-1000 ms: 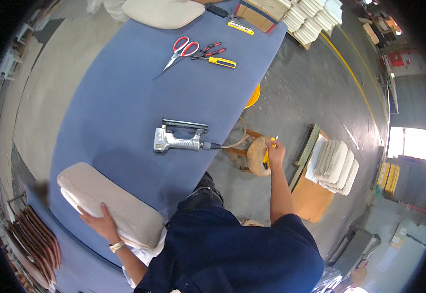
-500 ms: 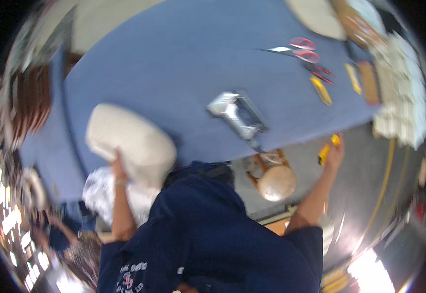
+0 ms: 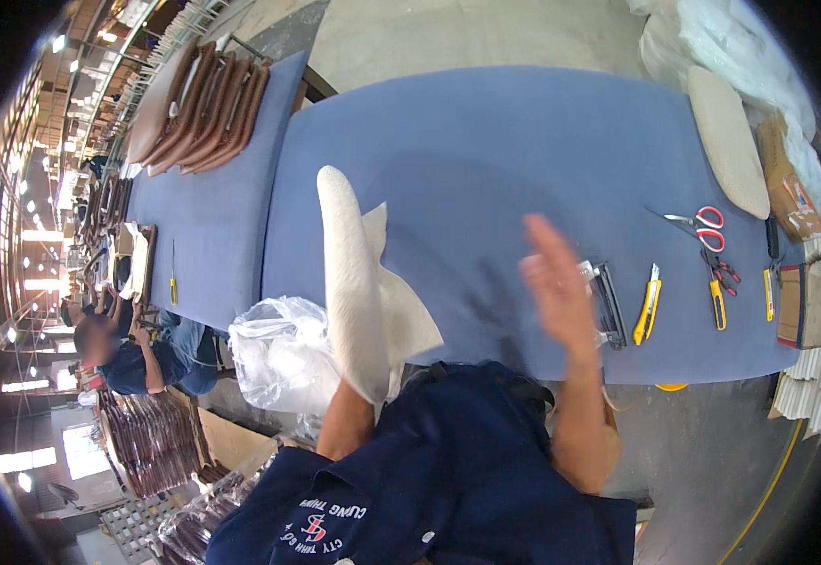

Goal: The person trims excess fabric from a white upholstered cushion using a utility knife and secures the fabric edges with a staple gun. The person repeatedly cuts, folds, and staples the fabric around the cushion perimeter.

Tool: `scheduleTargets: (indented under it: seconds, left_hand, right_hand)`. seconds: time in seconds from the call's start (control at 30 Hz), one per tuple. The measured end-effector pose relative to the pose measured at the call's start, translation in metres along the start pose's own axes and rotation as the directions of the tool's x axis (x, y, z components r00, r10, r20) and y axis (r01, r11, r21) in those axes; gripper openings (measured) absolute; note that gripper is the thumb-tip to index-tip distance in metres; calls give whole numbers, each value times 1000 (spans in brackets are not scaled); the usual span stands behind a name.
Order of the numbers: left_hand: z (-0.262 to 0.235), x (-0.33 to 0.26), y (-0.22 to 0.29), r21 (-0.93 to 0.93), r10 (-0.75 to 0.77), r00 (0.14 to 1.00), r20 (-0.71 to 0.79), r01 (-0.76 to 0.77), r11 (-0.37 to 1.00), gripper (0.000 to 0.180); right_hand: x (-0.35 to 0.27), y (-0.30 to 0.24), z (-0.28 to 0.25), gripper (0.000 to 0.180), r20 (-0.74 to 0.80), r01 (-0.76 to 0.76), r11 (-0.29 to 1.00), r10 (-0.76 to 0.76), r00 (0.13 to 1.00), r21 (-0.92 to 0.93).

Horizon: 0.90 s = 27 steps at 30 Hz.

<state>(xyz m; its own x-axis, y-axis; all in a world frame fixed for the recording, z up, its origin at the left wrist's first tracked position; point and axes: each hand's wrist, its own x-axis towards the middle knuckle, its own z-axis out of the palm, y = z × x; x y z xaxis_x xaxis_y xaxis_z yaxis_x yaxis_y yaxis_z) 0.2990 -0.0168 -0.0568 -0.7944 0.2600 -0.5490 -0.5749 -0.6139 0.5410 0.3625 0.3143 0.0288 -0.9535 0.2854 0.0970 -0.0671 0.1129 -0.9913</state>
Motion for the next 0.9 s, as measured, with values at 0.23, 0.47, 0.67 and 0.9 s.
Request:
scheduleTargets:
  seconds: [0.23,0.47,0.67,0.9]
  left_hand:
    - [-28,35,6,254,152,951,271,-222,941,81]
    - [-19,15,51,367,66,997,41,-76,927,69]
    - [-88,-29,54,654,168,985,43,-155,740,83]
    - [-133,-11,29,519,125,985,-119,-46,854,74]
  right_hand:
    - [-16,-47,175,69,341,297,952,-306,889,79]
    - [-32,119,209,59,182,106,931,-43,982,-348]
    - [-73,183,153,43,-26,-241,851,259,966,-467]
    - [-149,137,159,56,-70,-670,711,695,715,212]
